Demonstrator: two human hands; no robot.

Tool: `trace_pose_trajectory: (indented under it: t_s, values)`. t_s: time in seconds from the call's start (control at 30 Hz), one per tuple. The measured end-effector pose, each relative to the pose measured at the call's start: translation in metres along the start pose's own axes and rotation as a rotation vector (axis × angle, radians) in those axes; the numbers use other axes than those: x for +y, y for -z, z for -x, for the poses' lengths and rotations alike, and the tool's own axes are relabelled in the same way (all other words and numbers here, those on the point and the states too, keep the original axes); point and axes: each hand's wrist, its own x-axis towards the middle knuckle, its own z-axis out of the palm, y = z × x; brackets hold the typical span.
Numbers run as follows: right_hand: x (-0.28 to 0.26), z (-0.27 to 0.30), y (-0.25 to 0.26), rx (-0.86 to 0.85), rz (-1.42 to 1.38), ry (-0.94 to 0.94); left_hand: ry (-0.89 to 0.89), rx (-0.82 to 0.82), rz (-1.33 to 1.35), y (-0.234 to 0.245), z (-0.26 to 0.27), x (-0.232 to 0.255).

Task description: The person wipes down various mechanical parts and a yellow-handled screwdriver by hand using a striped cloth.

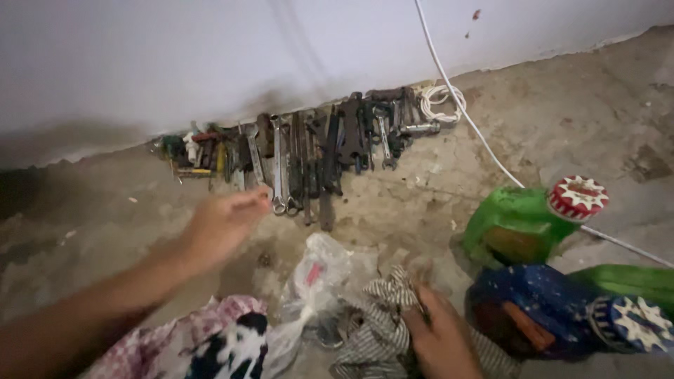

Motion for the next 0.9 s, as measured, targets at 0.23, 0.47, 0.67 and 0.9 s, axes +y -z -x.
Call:
trace_pose_trajectory:
  t_s: [0.23,0.47,0.67,0.9]
  values:
    - [0.004,0.026,-0.038,-0.238,0.486,-0.028,-0.390,-0.098,-0.220,-0.033,0.081,0.048]
    - [-0.031,0.072,0.026,0.278,0.270,0.111,-0.517,-0.117,-0.028,-0.034,0.097,0.106]
    - [-0.153,0.161,0.143,0.411,0.571,-0.155,-0.848,-0.280,-0.046,-0.018,0.110,0.202]
    - [-0.226,0.238,0.269,0.270,0.914,-0.153,-1.209,-0.534,-0.162,-0.034,0.148,0.358]
